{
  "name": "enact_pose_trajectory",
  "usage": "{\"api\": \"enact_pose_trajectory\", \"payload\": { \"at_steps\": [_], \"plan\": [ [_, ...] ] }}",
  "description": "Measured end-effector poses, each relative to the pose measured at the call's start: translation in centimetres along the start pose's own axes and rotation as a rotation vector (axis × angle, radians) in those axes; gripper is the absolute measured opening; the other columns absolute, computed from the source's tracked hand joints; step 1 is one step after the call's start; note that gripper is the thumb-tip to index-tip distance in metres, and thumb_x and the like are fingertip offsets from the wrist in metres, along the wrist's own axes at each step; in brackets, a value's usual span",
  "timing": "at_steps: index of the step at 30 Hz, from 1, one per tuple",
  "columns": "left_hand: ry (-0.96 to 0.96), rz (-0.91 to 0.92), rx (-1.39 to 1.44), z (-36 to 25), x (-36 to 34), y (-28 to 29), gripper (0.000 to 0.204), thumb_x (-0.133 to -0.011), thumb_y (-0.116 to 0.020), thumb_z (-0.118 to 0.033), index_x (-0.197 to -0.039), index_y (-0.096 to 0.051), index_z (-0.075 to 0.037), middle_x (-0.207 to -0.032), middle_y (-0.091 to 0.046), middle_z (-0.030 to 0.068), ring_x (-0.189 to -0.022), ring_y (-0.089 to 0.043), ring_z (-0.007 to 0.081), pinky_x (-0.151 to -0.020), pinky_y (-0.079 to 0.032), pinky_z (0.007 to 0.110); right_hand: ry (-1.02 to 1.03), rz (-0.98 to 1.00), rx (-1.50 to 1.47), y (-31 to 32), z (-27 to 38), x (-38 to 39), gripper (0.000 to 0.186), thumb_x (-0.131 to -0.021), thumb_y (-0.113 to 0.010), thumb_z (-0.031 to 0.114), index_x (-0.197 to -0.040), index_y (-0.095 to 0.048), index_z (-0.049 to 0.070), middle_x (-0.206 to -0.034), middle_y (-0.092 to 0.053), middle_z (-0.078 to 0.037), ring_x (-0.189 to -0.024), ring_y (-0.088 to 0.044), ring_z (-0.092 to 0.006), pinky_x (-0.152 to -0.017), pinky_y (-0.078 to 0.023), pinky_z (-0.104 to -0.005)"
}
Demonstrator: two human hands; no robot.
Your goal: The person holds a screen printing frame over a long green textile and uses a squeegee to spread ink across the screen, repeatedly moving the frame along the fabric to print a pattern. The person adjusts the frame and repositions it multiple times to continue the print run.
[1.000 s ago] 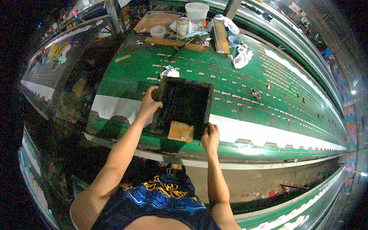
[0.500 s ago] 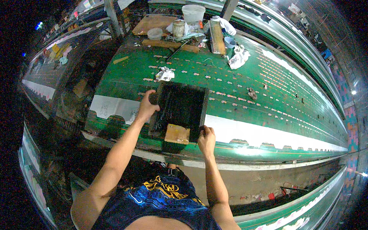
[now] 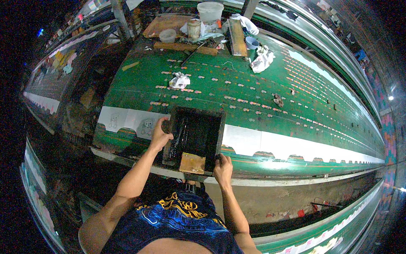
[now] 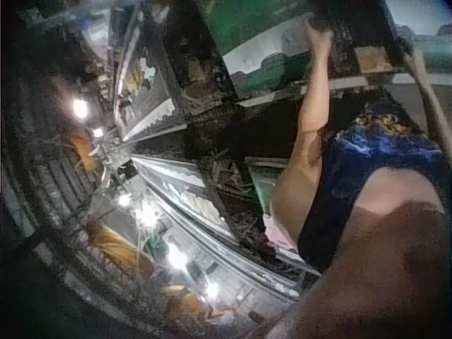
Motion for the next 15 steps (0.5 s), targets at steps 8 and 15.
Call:
{"api": "enact_pose_trajectory", "payload": {
  "at_steps": [8, 15],
  "plan": [
    [-0.032, 0.025, -0.03, 2.4, -0.8, -1.1, 0.077, -0.062, -0.072, -0.001, -0.133, -0.047, -0.014, -0.085, -0.065, 0.0141, -0.071, -0.062, 0.0257, -0.069, -0.049, 0.039, 0.266, -0.078, 0.065, 0.7, 5.4, 1.0, 0.036, -0.092, -0.066, 0.021, -0.12, -0.061, -0.002, -0.118, -0.057, -0.022, -0.111, -0.056, -0.0406, -0.093, -0.047, -0.0456],
    [0.066, 0.099, -0.039, 2.0, -1.1, -1.6, 0.077, -0.062, -0.071, 0.001, -0.134, -0.048, -0.015, -0.062, -0.057, 0.0091, -0.056, -0.057, 0.022, -0.057, -0.046, 0.04, 0.667, 0.403, 0.276, -4.3, 12.0, 3.8, 0.045, -0.075, -0.075, 0.016, -0.115, -0.062, 0.0, -0.118, -0.059, -0.018, -0.11, -0.056, -0.0365, -0.095, -0.047, -0.0439]
  ]
}}
Point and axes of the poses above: each hand's wrist, its own x-axis away from the middle knuckle, its own y-axis out of the back of the hand, z = x × y, the point moved 10 cm from there along -x, towards the middle knuckle
